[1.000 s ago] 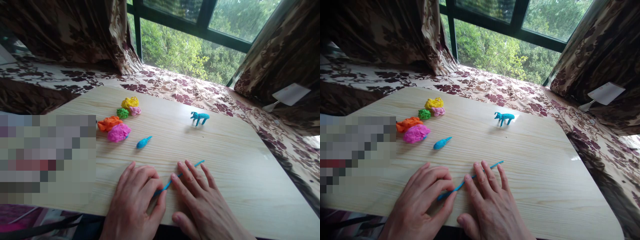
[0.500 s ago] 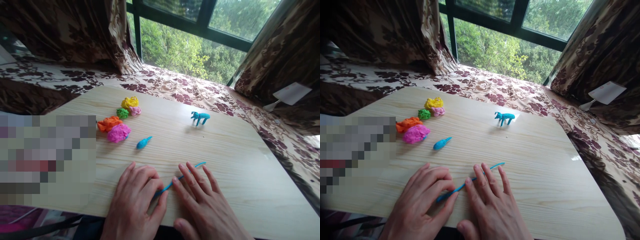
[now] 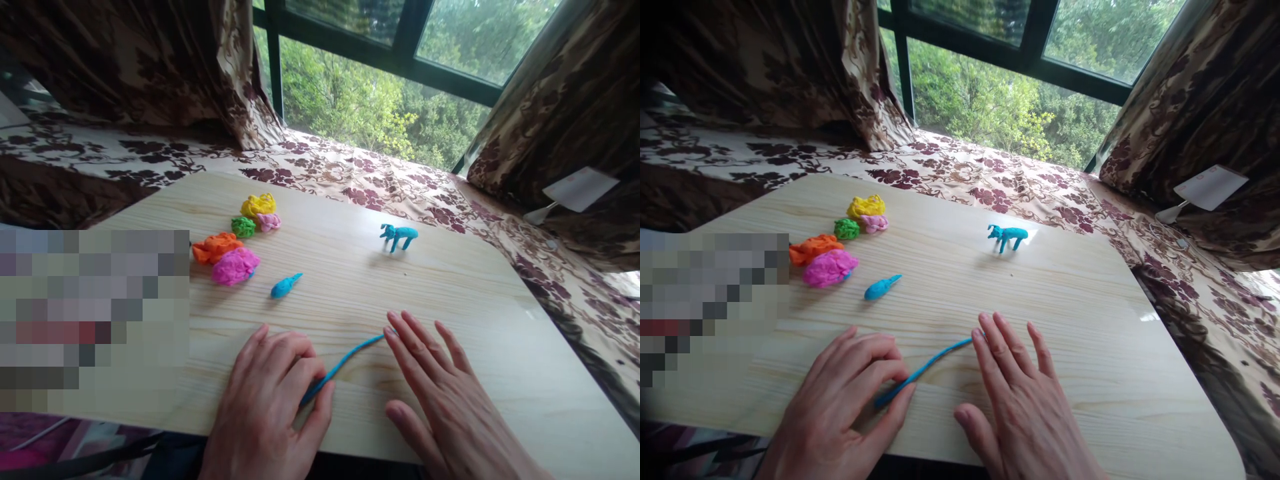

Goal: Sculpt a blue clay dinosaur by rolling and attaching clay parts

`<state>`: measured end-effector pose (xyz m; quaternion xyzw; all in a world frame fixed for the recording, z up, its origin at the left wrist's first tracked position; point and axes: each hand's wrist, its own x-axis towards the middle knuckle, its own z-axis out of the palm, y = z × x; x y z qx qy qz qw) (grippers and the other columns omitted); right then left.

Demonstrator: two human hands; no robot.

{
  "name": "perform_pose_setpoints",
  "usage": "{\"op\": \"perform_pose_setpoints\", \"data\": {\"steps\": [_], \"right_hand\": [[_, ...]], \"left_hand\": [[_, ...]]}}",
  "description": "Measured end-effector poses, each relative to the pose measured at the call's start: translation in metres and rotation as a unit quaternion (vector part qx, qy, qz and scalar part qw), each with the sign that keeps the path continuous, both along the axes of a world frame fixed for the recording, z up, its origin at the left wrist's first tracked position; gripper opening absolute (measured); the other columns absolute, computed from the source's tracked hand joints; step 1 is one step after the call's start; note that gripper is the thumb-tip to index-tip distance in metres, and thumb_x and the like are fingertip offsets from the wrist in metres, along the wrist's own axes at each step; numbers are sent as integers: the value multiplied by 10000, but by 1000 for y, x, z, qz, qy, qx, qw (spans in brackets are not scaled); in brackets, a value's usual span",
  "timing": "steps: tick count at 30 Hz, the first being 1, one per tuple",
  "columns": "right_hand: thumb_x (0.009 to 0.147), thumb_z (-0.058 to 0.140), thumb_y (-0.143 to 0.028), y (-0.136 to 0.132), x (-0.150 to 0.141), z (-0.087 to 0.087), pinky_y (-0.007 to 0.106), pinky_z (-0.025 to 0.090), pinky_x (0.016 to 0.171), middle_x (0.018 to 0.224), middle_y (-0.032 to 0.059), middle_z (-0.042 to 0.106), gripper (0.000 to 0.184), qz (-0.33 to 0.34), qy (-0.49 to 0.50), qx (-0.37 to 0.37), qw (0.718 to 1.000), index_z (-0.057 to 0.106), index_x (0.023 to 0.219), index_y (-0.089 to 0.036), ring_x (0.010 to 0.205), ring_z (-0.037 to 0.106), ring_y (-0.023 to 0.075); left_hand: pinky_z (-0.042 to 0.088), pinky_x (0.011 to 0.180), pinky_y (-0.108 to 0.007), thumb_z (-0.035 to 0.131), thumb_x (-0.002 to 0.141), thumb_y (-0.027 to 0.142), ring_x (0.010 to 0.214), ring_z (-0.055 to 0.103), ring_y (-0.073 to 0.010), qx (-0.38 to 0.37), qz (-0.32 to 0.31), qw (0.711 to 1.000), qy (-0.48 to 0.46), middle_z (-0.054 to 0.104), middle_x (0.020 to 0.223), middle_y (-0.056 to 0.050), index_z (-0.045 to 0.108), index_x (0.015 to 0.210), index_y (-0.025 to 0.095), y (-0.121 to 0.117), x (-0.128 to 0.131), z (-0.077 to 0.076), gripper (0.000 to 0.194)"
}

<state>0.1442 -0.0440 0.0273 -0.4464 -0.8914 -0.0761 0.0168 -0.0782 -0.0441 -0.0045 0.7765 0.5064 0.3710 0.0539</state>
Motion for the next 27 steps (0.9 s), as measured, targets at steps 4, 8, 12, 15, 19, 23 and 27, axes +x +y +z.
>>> {"op": "perform_pose_setpoints", "data": {"steps": [4, 8, 12, 15, 19, 23, 27], "right_hand": [[872, 390, -424, -7, 7, -7, 463, 67, 1073, 1435, 110, 244, 631, 45, -8, 11, 999, 242, 1381, -81, 1332, 177, 255], [876, 372, -430, -2, -7, -11, 477, 108, 1067, 1449, 86, 207, 624, 45, -9, -20, 999, 220, 1391, -112, 1332, 179, 252], [862, 371, -487, -3, -3, -15, 485, 73, 1074, 1432, 108, 255, 664, 71, -16, -6, 997, 246, 1380, -91, 1321, 212, 253], [843, 385, -536, -9, 5, -19, 486, 14, 1077, 1401, 125, 324, 684, 102, -19, 26, 994, 312, 1354, -88, 1308, 244, 265], [850, 392, -504, -6, -1, -17, 471, 31, 1083, 1429, 108, 263, 672, 65, -1, -8, 998, 269, 1375, -103, 1321, 209, 261], [860, 401, -442, 0, -4, -10, 444, 17, 1092, 1449, 67, 216, 649, 35, 16, -28, 999, 213, 1395, -126, 1334, 172, 241], [847, 399, -494, -5, 2, -12, 446, -40, 1084, 1429, 109, 257, 692, 67, 8, 2, 998, 243, 1383, -87, 1330, 181, 262]], "left_hand": [[327, 992, -471, 577, 709, 127, 889, 550, -175, 3, -1, 1000, 1, 578, 854, -7, 553, 783, 222, 0, 0, -1, 123], [333, 993, -469, 574, 703, 107, 905, 546, -177, 5, -4, 1000, 0, 578, 862, -9, 548, 777, 218, 0, -1, 0, 136], [334, 995, -464, 572, 705, 107, 908, 545, -177, 3, 0, 1000, -5, 578, 863, -12, 548, 775, 217, 0, -1, 0, 132], [336, 993, -458, 581, 701, 118, 902, 544, -177, 4, 5, 1000, -7, 581, 864, -10, 554, 777, 220, 2, 1, -1, 130], [340, 986, -465, 601, 686, 124, 895, 542, -179, 11, 5, 1000, -7, 580, 863, -7, 556, 772, 219, 3, 2, -2, 135], [347, 983, -462, 598, 685, 113, 898, 545, -181, 15, -2, 1000, -9, 574, 854, -15, 552, 773, 206, 2, 1, -2, 136], [343, 983, -462, 588, 692, 106, 890, 547, -176, 13, 0, 1000, -12, 575, 848, -12, 553, 773, 208, 2, 1, -2, 134]]}}
